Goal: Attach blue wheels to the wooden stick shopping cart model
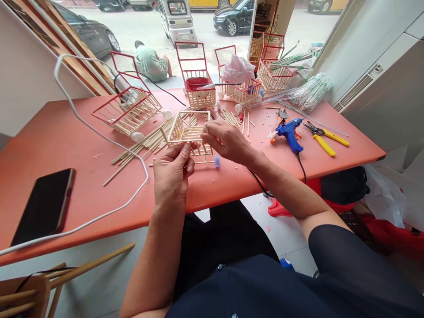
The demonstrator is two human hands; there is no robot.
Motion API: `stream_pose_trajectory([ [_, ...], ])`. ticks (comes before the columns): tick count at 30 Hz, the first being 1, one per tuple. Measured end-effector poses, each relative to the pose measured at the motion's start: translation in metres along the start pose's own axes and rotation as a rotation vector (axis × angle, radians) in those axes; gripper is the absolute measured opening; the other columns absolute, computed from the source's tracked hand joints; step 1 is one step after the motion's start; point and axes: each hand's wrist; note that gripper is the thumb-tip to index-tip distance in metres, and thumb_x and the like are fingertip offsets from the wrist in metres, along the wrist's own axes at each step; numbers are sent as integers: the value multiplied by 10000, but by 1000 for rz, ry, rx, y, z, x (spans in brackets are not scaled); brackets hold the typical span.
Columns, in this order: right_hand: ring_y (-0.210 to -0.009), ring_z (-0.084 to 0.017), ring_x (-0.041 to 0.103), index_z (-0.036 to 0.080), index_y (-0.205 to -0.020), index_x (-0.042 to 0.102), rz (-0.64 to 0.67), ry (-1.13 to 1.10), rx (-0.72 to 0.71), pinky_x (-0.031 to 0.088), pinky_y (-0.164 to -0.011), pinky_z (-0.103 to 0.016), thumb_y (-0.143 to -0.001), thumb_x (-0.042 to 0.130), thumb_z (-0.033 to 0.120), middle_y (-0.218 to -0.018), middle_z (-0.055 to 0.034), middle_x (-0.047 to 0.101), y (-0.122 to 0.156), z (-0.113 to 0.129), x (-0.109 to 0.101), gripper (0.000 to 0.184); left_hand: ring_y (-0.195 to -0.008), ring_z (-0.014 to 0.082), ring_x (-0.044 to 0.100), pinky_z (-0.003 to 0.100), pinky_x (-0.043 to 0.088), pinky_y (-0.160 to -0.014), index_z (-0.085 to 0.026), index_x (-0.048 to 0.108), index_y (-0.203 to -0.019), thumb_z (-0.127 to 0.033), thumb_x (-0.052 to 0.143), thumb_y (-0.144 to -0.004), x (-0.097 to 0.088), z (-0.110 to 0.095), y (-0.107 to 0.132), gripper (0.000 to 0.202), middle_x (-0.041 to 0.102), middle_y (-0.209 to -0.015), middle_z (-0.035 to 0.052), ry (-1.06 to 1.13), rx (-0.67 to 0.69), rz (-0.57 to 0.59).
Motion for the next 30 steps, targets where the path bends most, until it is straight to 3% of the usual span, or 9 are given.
stream_pose_trajectory([
  [16, -998, -232, 602, 206, -1002, 551, 25, 12, 15, 435, -900, -336, -1219, 273, 558, -1028, -84, 660, 0, 0, 1, 499, -445, 4, 362, 215, 236, -422, -155, 828, -785, -309, 1042, -675, 4, 4, 2, 286, 785, -839, 36, 66, 40, -16],
  [24, -1030, -240, 601, 192, -1046, 573, 61, 48, 38, 429, -888, -342, -1227, 271, 523, -1066, -96, 663, 0, -1, 2, 483, -446, -9, 246, 201, 184, -414, -137, 844, -793, -285, 1046, -687, 3, 3, 1, 272, 682, -686, -6, 76, -25, -33],
  [30, -995, -225, 595, 202, -1006, 560, 18, 10, 7, 428, -875, -334, -1222, 275, 561, -1020, -79, 657, 1, -3, 3, 507, -429, -3, 243, 205, 165, -396, -144, 834, -782, -259, 1009, -747, 3, 5, -1, 212, 686, -680, -6, 57, -37, -65],
])
Point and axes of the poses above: each hand's wrist, its own y-axis away from the middle knuckle, its own x-axis out of the palm, z = x × y
